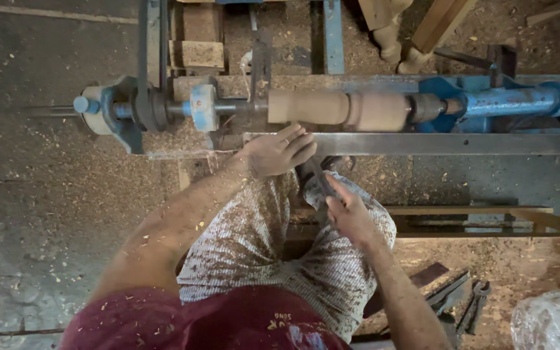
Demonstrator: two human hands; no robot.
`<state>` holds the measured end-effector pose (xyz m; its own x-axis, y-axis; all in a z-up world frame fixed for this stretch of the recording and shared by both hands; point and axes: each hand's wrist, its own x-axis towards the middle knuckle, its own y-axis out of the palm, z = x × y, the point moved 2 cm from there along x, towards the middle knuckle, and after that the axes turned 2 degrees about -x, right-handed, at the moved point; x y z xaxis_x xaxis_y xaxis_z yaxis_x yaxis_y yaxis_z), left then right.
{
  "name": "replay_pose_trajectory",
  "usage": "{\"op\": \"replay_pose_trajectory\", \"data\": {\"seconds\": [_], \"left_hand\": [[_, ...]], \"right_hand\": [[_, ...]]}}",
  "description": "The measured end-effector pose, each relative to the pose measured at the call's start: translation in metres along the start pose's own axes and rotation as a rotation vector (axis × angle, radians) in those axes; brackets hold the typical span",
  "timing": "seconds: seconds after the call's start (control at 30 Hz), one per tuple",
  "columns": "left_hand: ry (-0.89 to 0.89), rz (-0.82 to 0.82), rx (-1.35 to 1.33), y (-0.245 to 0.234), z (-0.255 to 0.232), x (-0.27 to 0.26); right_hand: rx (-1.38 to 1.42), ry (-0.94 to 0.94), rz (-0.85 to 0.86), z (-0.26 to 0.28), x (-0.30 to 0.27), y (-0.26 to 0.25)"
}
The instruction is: The person shapes a cylindrical wooden blank mounted on a lathe using a chisel. They progressively form a tapered profile with a central groove and rounded ends, removing wood shavings as the piece rotates.
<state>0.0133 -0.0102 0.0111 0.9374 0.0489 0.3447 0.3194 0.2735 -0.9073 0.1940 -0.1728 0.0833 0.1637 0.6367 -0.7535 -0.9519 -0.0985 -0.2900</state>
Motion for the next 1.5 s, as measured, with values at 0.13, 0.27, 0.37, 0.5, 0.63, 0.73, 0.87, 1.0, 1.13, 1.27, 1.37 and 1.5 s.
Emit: {"op": "replay_pose_trajectory", "data": {"seconds": [0.13,0.27,0.37,0.5,0.63,0.73,0.87,1.0,1.13,1.27,1.37,1.5], "left_hand": [[0.018,0.057,-0.003,0.001,0.001,0.003],[0.016,0.057,-0.020,0.001,0.001,0.002],[-0.003,0.050,-0.008,0.003,0.001,0.001],[0.006,0.058,0.019,0.006,0.001,-0.001],[-0.009,0.088,0.047,0.009,0.001,0.001],[-0.011,0.103,0.031,0.008,0.000,0.000],[-0.009,0.098,-0.009,0.007,0.000,-0.001],[-0.084,0.126,-0.021,0.010,-0.002,0.000],[-0.022,0.254,-0.038,0.008,0.002,0.002],[-0.050,0.349,-0.172,-0.002,-0.001,0.008],[-0.124,0.359,-0.054,-0.021,-0.015,-0.010],[-0.407,0.567,-0.116,-0.055,-0.035,-0.072]], "right_hand": [[-0.028,-0.065,0.022,0.002,0.004,-0.009],[0.038,-0.063,0.085,0.008,0.005,-0.018],[-0.039,0.042,0.106,0.017,0.003,-0.027],[-0.042,0.096,0.127,0.030,0.002,-0.037],[-0.123,0.097,0.176,0.034,0.009,-0.044],[-0.086,0.081,0.209,0.033,0.012,-0.051],[-0.163,0.064,0.229,0.040,0.019,-0.065],[-0.261,0.154,0.265,0.055,0.025,-0.080],[-0.261,0.147,0.284,0.068,0.028,-0.084],[-0.247,0.142,0.184,0.042,0.007,-0.069],[-0.325,-0.179,-0.130,-0.002,-0.030,-0.040],[0.335,-0.087,-0.472,-0.066,-0.037,0.025]]}}
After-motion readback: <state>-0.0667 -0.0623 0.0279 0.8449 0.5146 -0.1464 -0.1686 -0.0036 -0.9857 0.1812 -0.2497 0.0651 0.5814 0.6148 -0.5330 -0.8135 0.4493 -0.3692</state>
